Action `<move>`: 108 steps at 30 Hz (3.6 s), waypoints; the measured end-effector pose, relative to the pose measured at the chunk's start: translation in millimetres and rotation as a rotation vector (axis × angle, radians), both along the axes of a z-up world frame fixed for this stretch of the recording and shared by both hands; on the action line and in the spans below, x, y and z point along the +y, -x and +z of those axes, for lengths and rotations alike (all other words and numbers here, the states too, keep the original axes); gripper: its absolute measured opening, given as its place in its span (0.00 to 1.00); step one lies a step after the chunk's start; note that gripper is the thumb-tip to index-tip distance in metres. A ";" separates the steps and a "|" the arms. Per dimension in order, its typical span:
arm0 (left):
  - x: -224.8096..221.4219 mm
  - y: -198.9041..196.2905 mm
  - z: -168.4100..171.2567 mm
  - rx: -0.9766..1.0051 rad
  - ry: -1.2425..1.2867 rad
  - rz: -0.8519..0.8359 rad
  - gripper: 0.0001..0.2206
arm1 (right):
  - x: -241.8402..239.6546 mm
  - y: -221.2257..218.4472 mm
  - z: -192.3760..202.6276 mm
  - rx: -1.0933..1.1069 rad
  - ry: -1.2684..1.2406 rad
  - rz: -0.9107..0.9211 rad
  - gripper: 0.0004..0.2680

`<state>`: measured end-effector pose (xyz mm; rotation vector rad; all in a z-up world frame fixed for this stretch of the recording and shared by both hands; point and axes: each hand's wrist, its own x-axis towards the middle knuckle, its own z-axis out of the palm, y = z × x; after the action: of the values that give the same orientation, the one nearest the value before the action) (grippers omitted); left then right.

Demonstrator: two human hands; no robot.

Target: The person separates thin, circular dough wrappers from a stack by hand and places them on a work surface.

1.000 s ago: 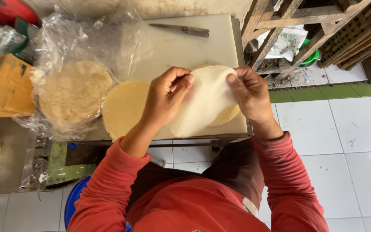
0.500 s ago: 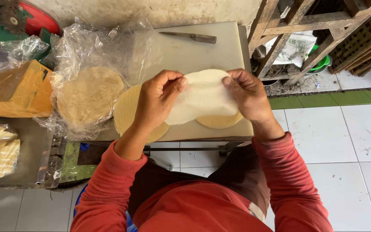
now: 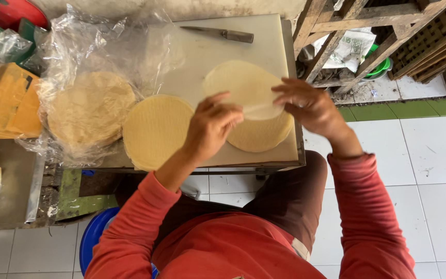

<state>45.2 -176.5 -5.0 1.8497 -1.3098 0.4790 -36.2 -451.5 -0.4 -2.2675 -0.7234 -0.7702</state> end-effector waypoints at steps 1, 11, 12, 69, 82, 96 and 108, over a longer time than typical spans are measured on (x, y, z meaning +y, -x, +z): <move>0.3 6.5 -12.4 0.019 -0.029 0.000 0.09 | 3.0 8.9 -7.5 0.094 -0.006 -0.061 0.04; 6.0 41.5 -57.2 -0.025 -0.155 0.050 0.11 | 6.5 41.2 -35.7 0.363 -0.093 -0.206 0.09; 5.2 43.7 -56.9 -0.028 -0.165 0.044 0.11 | 6.3 41.7 -35.1 0.371 -0.103 -0.207 0.09; 7.3 16.1 -56.2 0.221 0.053 0.379 0.10 | 24.2 -90.2 -38.5 0.420 0.312 -0.328 0.06; 8.7 15.9 -53.3 0.220 0.036 0.378 0.10 | 21.1 -104.7 -35.4 0.502 0.284 -0.265 0.03; 9.5 15.6 -55.2 0.152 -0.055 0.330 0.06 | 44.8 -88.0 -48.5 0.333 0.341 -0.348 0.03; 55.1 52.3 -66.2 0.102 0.232 0.382 0.09 | 138.6 -30.7 -16.2 0.068 0.201 -0.275 0.11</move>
<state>-7.1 -121.3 -71.2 1.9015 -0.7952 0.6947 -5.5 -312.9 -16.6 -2.5993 -0.4801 -0.7702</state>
